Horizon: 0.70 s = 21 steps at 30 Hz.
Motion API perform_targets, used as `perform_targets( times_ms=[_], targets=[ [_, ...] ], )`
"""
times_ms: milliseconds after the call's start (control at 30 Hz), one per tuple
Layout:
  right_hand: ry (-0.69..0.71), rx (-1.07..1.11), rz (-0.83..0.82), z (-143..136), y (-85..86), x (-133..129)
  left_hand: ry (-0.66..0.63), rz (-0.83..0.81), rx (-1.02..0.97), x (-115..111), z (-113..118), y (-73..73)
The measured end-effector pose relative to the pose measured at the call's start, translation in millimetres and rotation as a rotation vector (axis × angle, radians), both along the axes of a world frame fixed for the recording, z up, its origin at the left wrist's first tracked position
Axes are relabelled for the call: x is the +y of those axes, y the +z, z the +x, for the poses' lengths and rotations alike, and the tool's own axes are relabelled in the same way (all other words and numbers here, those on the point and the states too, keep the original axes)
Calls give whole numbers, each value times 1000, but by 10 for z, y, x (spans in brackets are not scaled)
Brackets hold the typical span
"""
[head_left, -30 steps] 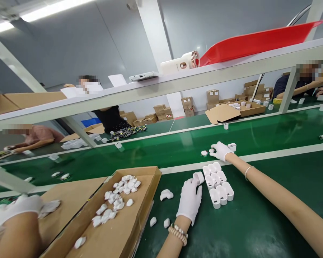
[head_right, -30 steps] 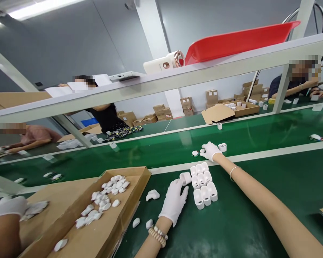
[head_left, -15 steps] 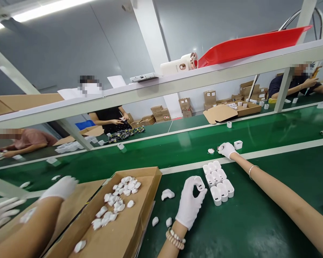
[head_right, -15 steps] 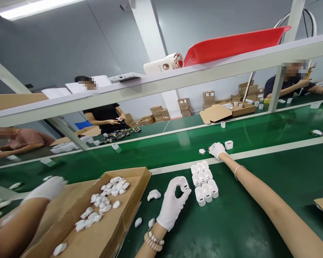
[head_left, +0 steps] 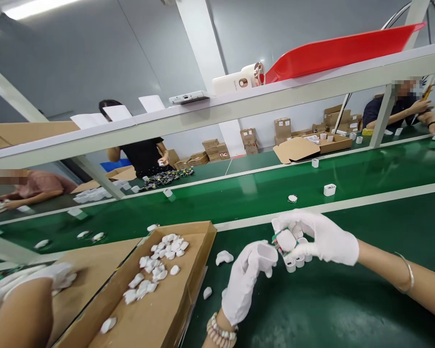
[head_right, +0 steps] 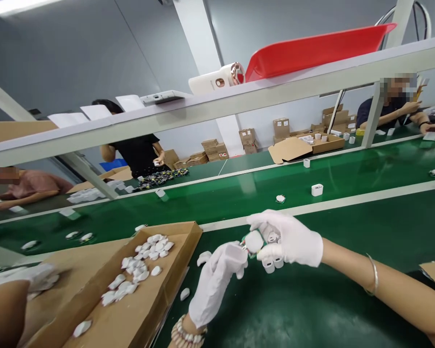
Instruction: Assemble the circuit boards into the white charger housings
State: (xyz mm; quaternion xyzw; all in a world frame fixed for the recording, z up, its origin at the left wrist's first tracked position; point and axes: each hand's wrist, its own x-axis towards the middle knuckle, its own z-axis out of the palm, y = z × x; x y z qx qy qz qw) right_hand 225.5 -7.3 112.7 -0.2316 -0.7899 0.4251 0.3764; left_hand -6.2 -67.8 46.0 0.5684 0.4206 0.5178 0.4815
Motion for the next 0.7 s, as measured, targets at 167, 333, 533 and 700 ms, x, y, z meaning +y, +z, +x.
perform_targets(
  times_ms=[167,333,533,700],
  targets=[
    [57,-40,319,-58,14,-225,-160,23,-67,-65,19,55],
    [115,-128,361,-93,70,-251,-161,20,-45,-79,29,125],
    [172,-313,487,-107,112,-287,-125,39,-2,-84,36,193],
    [141,-387,550,-99,42,-284,-77,6,-2,-86,3,83]
  ],
)
